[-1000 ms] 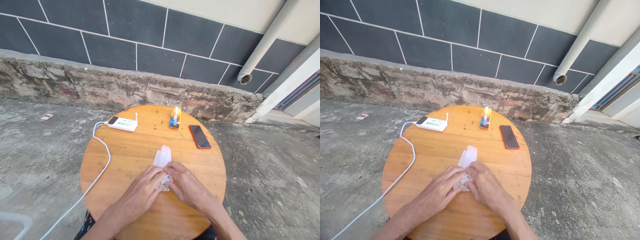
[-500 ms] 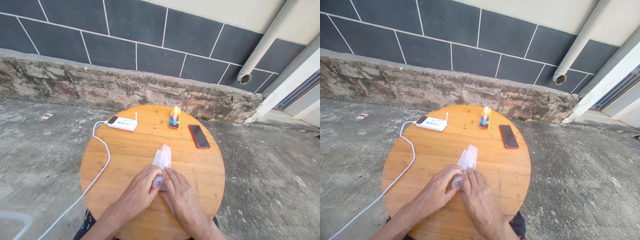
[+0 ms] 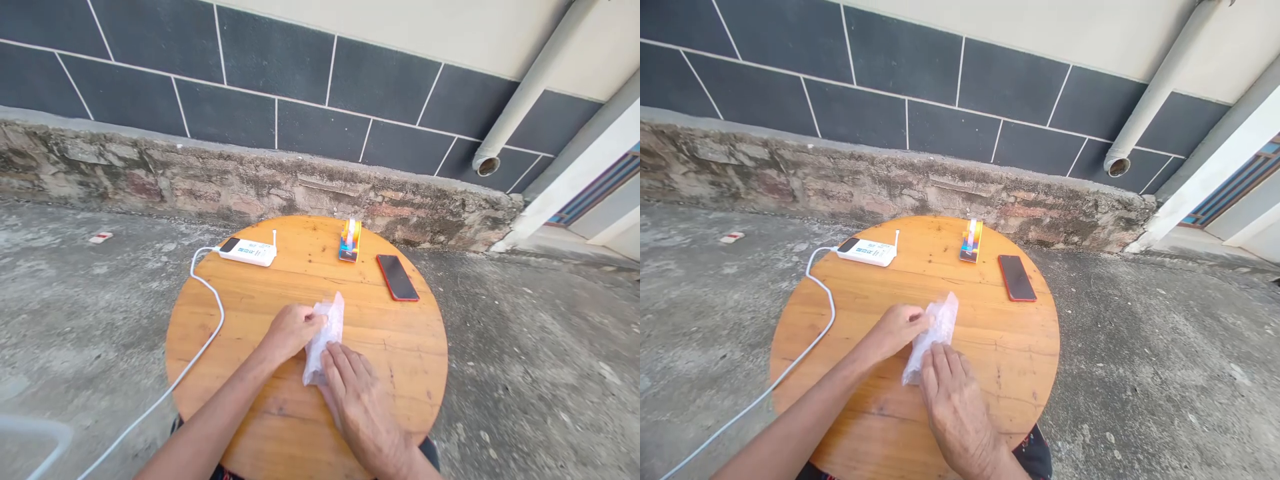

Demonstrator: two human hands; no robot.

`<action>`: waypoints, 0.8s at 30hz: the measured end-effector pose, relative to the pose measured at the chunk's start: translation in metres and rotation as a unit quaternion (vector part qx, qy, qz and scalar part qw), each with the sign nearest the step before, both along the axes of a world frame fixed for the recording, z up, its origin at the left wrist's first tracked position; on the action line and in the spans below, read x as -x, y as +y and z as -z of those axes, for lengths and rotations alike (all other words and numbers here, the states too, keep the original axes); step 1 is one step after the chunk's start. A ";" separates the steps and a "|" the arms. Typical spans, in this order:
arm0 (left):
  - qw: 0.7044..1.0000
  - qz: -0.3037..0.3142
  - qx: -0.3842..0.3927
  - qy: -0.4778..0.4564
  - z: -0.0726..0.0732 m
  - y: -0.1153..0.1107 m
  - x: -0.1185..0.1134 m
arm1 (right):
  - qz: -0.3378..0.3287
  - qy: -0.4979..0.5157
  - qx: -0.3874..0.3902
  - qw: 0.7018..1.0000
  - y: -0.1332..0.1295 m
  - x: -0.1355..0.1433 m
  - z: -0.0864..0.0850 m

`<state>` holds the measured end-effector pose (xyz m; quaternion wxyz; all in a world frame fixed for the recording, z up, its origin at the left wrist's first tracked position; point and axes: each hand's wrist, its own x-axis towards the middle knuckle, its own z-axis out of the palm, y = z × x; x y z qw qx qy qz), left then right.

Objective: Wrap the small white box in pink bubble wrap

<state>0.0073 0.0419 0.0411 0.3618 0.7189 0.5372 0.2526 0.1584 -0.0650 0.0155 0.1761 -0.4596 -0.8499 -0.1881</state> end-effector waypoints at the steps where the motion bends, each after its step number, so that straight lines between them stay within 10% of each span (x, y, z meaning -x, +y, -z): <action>1: 1.000 -0.003 0.002 0.010 0.001 0.004 -0.005 | 0.001 -0.001 0.001 1.000 0.000 0.000 0.001; 24: 0.998 0.031 0.045 0.037 0.019 0.016 0.007 | -0.019 0.027 0.059 0.998 0.005 0.001 -0.014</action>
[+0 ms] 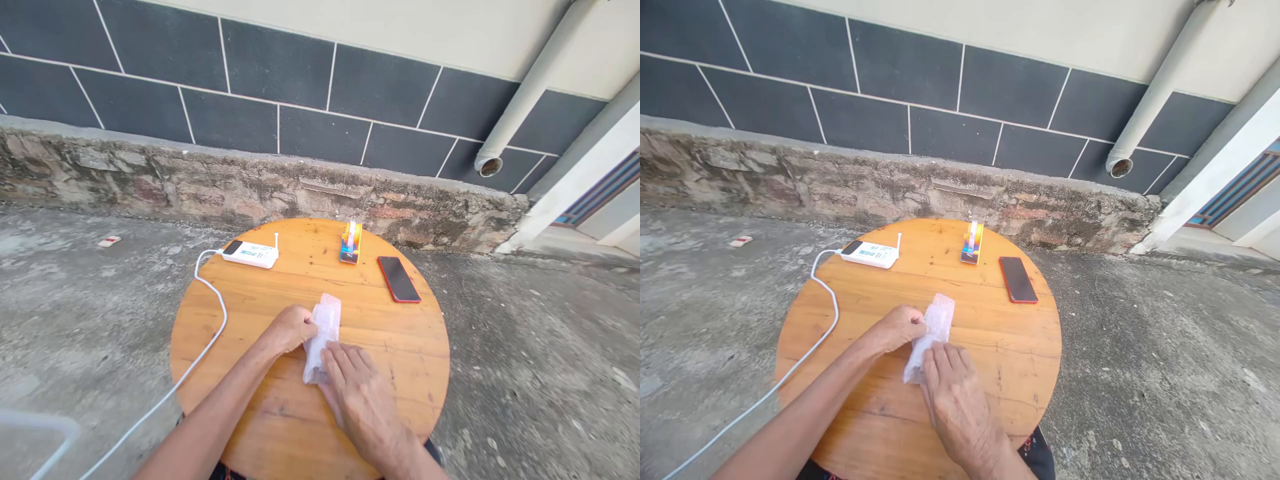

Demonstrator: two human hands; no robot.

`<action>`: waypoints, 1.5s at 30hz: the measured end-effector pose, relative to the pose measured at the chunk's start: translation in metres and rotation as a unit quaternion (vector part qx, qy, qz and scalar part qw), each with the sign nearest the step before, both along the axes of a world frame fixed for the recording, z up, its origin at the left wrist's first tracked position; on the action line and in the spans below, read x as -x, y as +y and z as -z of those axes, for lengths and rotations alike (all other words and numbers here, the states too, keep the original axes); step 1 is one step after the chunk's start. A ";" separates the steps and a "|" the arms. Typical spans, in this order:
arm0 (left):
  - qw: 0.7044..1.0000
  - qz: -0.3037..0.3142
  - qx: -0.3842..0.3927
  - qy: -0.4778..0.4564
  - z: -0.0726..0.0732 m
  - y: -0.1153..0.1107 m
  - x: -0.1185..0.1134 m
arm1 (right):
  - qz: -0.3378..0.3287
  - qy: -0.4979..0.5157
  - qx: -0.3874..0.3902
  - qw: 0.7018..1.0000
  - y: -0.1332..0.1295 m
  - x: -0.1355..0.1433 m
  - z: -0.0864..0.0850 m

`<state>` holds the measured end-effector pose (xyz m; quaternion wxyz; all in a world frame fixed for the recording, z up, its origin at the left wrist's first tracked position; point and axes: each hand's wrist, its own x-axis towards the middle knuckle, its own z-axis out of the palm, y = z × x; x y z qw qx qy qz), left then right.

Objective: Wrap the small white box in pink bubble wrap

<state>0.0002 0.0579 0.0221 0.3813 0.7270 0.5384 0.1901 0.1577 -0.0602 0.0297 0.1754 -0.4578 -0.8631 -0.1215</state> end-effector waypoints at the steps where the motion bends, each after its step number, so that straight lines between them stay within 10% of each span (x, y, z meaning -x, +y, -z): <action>1: 1.000 -0.002 0.000 -0.004 0.001 0.000 0.000 | -0.003 0.001 0.009 1.000 0.001 0.000 -0.002; 12: 0.994 -0.063 0.043 -0.076 0.021 -0.012 0.000 | -0.044 0.005 0.017 0.999 0.011 -0.004 -0.007; 24: 0.990 -0.077 0.020 -0.119 0.003 -0.019 -0.002 | -0.065 -0.007 -0.038 0.997 0.006 -0.003 0.003; 45: 0.987 0.039 0.007 -0.155 -0.001 -0.021 0.008 | -0.044 0.016 0.063 0.997 0.014 -0.001 -0.009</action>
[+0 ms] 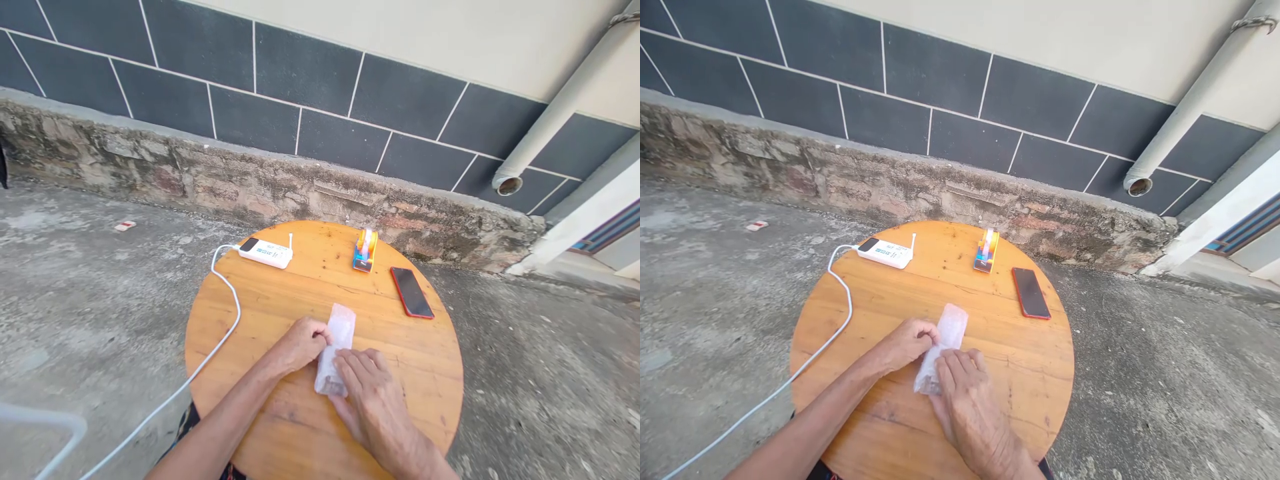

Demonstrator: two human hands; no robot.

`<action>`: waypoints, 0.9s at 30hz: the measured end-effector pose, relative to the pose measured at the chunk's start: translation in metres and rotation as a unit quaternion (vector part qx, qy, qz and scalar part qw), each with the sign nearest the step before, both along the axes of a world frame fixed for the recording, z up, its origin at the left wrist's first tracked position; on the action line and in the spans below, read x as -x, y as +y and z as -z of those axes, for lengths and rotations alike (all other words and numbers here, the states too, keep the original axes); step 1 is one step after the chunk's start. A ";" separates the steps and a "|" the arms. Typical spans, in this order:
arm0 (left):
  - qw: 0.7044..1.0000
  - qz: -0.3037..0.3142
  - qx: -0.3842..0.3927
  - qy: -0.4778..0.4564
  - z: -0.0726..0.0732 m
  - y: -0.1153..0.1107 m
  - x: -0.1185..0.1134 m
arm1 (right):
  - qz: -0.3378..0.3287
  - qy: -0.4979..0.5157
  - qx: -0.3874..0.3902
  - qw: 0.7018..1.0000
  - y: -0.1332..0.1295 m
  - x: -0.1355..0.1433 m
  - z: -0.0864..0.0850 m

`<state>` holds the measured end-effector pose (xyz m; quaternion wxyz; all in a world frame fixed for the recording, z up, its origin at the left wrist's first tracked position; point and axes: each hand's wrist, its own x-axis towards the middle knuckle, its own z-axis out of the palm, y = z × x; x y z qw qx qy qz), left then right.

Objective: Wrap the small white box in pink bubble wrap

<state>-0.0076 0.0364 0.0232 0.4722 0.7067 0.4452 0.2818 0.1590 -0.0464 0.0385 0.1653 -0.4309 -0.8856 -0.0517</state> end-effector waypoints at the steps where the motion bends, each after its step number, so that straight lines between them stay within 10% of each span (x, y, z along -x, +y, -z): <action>1: 1.000 0.009 -0.007 0.009 -0.002 0.000 0.002 | -0.001 0.003 0.001 1.000 0.001 0.000 0.000; 16: 0.991 0.020 -0.081 0.100 -0.006 -0.012 0.012 | -0.005 0.026 0.108 0.994 0.014 -0.002 -0.020; 27: 0.988 -0.001 -0.066 0.141 0.000 -0.010 0.007 | -0.016 0.038 0.337 0.940 0.056 -0.011 -0.045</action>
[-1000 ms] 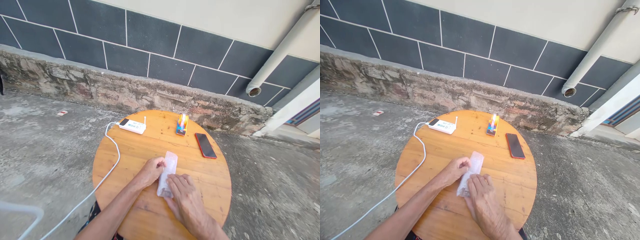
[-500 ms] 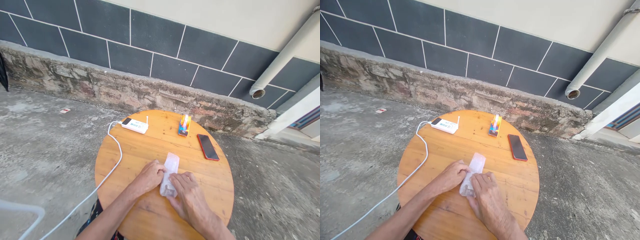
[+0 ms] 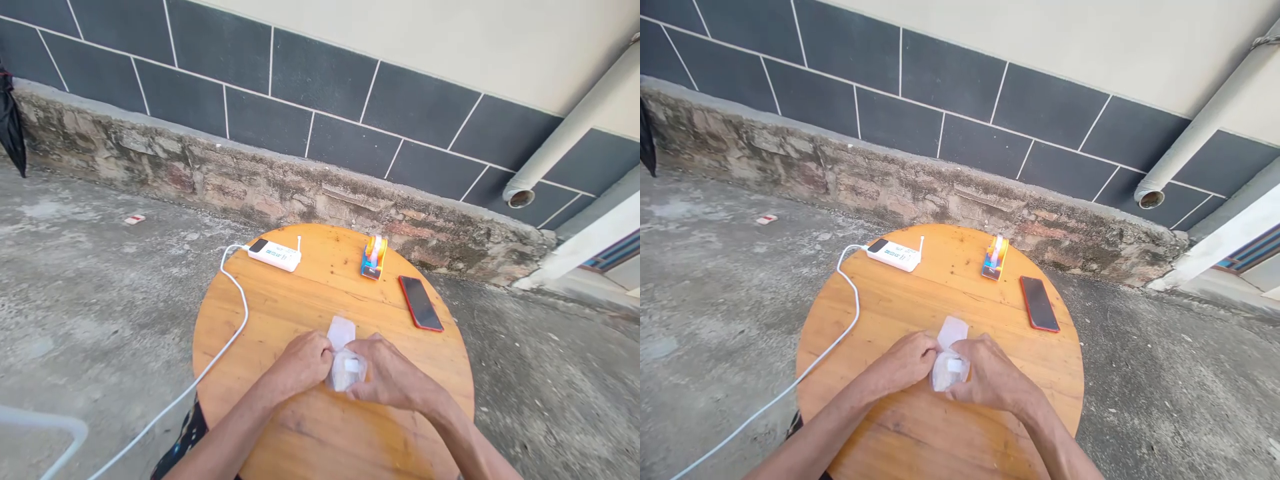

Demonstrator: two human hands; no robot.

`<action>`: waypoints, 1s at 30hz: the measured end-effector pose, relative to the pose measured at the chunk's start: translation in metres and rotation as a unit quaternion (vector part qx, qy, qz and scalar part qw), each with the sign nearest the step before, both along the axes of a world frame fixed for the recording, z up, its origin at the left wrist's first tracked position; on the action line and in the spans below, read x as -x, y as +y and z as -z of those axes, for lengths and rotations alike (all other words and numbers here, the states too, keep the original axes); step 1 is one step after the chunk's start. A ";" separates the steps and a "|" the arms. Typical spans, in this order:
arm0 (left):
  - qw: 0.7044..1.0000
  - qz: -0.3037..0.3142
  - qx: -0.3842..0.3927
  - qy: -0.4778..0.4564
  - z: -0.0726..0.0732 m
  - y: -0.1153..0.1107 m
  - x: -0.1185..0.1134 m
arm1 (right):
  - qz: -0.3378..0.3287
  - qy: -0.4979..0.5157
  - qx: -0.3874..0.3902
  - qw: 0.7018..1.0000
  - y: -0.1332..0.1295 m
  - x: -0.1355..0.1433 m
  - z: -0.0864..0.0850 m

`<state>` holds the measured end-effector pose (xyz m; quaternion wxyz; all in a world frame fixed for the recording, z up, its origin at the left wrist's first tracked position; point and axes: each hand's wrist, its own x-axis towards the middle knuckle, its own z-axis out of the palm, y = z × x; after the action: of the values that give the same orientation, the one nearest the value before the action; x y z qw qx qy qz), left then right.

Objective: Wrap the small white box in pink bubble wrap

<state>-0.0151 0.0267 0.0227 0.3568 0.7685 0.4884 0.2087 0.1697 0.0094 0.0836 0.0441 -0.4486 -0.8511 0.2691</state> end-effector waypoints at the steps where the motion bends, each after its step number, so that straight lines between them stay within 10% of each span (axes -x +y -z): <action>1: 1.000 -0.008 -0.002 -0.001 0.000 -0.001 0.000 | -0.003 0.006 0.019 1.000 0.004 -0.001 0.000; 13: 0.980 0.003 0.021 -0.197 -0.010 -0.024 0.012 | -0.008 0.087 0.164 0.983 0.031 -0.002 -0.003; 24: 0.976 0.017 -0.033 -0.214 -0.003 -0.043 0.006 | -0.010 0.087 -0.003 0.996 0.002 0.004 0.000; 30: 0.978 0.031 0.061 -0.199 -0.019 -0.031 0.010 | 0.036 0.089 0.053 0.994 0.011 -0.006 0.004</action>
<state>-0.0250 -0.0042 0.0418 0.4991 0.7035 0.3952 0.3161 0.1760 0.0206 0.0793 0.1055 -0.4546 -0.8117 0.3513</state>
